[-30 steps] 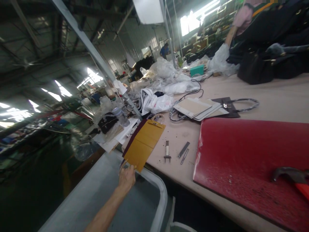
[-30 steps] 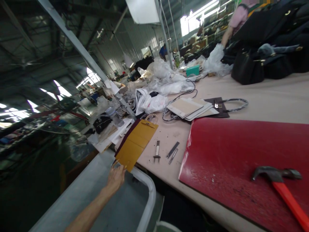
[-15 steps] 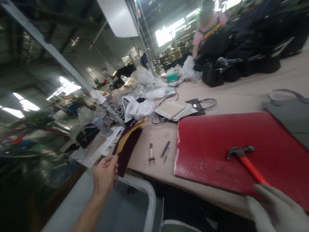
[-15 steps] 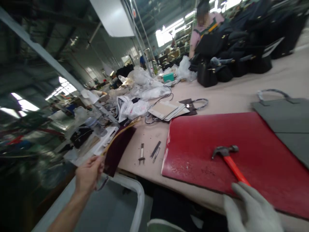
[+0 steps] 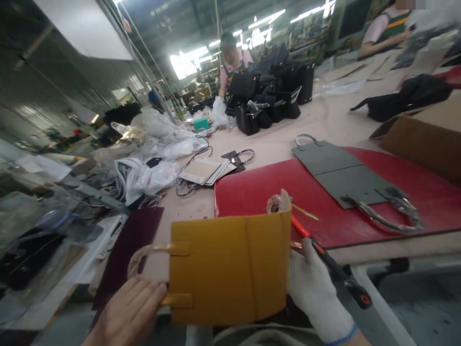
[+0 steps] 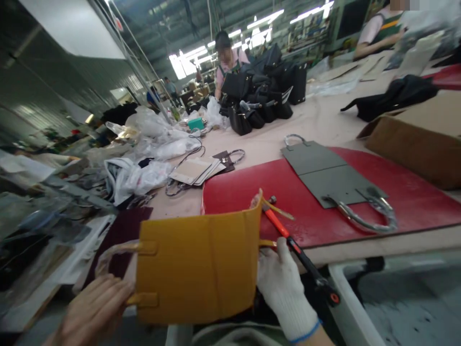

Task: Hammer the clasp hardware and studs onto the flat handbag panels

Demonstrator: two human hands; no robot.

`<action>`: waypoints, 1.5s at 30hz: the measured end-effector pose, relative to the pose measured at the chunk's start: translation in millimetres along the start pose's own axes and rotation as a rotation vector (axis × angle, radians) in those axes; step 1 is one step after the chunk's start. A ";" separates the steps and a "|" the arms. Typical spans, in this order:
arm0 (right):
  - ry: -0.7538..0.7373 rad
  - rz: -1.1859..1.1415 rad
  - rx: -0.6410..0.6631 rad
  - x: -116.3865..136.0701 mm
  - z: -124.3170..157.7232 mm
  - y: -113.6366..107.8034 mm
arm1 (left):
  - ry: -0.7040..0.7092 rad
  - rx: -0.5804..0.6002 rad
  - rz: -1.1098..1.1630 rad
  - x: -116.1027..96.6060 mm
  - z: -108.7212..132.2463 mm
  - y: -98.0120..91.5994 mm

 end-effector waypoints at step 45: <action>0.374 0.037 -0.156 -70.0 35.9 -54.3 | -0.629 0.423 0.543 -48.4 -83.8 224.3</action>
Point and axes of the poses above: each hand's wrist, its own z-axis away from the middle knuckle, its own y-axis out of the palm, x = y × z, the point moved 9 cm from there along -z, towards the middle knuckle, and after that the axes turned 10 degrees about -z, right-handed, at the moved point
